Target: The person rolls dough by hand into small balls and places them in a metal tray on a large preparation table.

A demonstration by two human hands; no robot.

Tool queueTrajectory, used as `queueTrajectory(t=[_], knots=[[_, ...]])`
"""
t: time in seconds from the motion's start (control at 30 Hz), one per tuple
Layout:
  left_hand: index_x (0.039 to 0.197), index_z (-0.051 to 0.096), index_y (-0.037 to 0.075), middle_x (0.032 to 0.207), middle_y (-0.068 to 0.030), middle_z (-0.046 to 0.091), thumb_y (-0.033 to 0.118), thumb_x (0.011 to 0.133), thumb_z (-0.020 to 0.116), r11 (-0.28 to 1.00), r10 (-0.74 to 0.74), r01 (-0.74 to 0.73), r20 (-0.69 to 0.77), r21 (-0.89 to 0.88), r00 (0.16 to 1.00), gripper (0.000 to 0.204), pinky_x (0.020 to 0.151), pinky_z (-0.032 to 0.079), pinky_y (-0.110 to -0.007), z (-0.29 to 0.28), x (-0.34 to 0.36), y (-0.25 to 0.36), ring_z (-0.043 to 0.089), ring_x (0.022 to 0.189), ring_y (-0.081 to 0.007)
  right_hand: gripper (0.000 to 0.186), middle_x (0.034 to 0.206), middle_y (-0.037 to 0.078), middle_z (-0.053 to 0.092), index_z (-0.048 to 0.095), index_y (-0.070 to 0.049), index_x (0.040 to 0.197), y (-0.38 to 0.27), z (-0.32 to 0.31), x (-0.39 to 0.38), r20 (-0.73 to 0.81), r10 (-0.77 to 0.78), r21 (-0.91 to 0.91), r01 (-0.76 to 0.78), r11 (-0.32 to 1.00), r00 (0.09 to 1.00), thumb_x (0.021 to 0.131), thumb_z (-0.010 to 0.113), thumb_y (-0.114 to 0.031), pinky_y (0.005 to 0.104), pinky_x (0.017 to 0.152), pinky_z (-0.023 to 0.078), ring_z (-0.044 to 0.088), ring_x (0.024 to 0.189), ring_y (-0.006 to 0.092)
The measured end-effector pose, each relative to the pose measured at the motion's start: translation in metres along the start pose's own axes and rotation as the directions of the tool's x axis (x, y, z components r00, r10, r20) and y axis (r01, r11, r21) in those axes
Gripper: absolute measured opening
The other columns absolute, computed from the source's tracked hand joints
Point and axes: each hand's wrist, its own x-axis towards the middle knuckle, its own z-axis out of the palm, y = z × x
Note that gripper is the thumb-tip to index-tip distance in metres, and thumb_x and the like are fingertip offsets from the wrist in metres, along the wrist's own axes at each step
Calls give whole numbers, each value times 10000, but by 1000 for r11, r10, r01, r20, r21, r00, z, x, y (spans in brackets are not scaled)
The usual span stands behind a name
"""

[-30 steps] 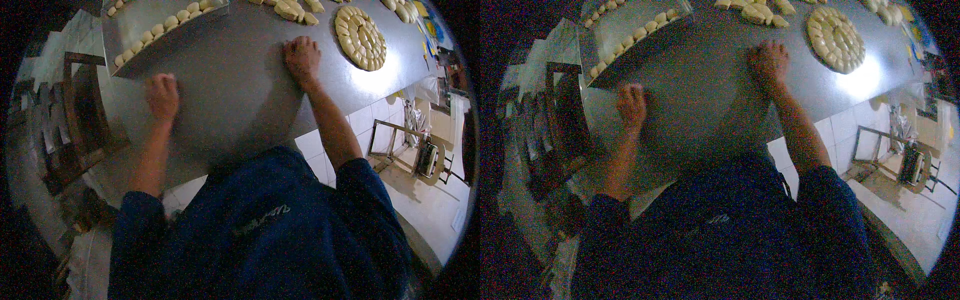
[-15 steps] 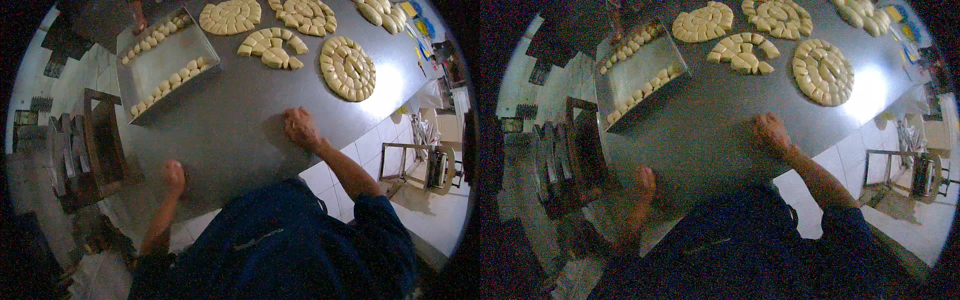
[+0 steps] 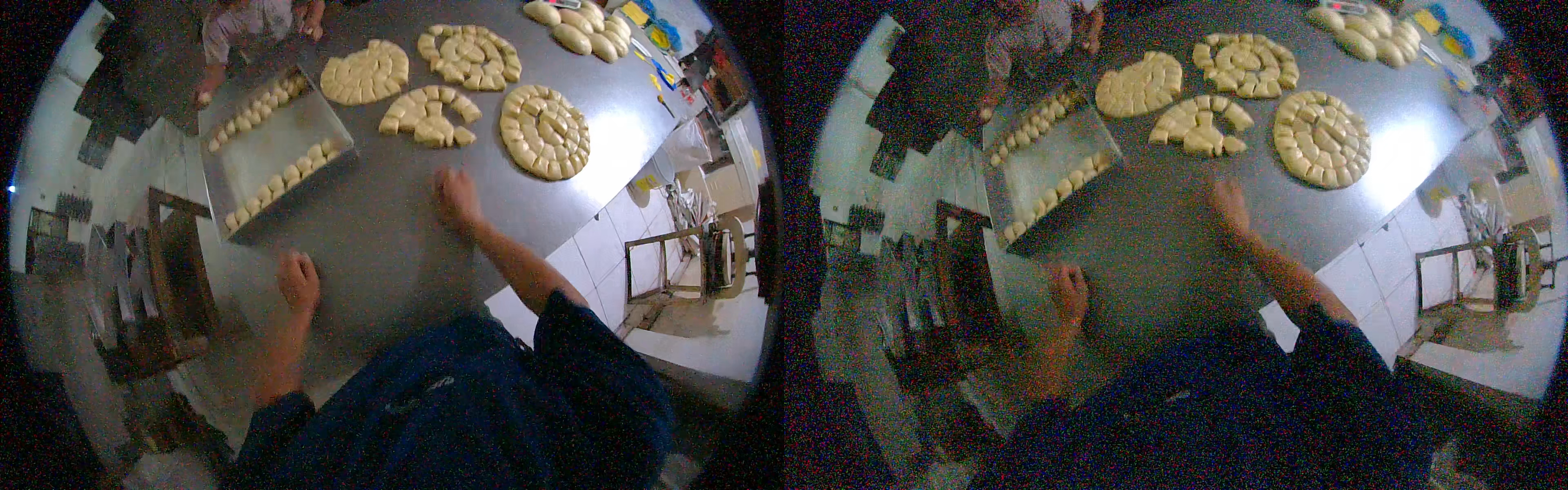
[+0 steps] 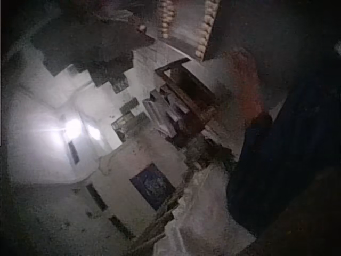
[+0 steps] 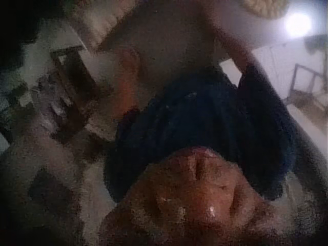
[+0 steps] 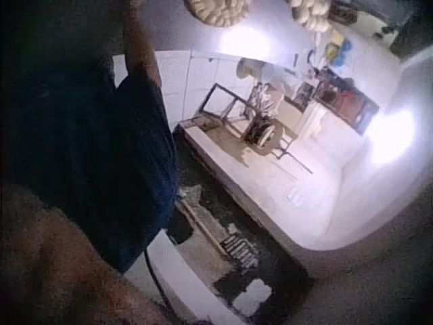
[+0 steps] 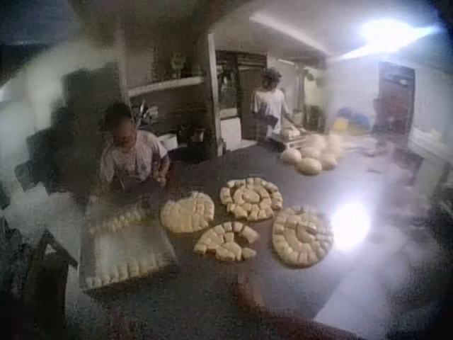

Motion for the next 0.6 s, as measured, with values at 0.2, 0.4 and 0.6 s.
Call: queueTrajectory(t=[0.2,0.4,0.6], knots=[[985,590,14,970,-225,607,187,1005,582,945,279,-251,-117,209,953,174,752,461,-541,-13,-50,-135,592,893,-434,355,1091,182,628,569,-18,1258,3,-34,10,-69,-21,317,42,947,997,968,626,-216,508,965,468,588,1071,376],[998,578,20,1017,-244,611,183,1013,566,978,209,-209,15,8,978,165,855,492,-537,-12,-42,-69,591,959,-462,313,1107,171,640,568,-33,1245,32,42,-15,-98,-53,247,76,966,994,991,616,-208,505,970,464,587,1083,398],[1282,589,-22,1343,-257,578,234,1033,563,905,-53,-82,-301,-418,952,359,1120,409,-492,-64,-29,-16,530,1292,-425,278,1067,171,671,602,-48,1177,27,6,-3,-337,-50,34,65,997,940,950,664,-195,493,939,482,618,1038,395]])
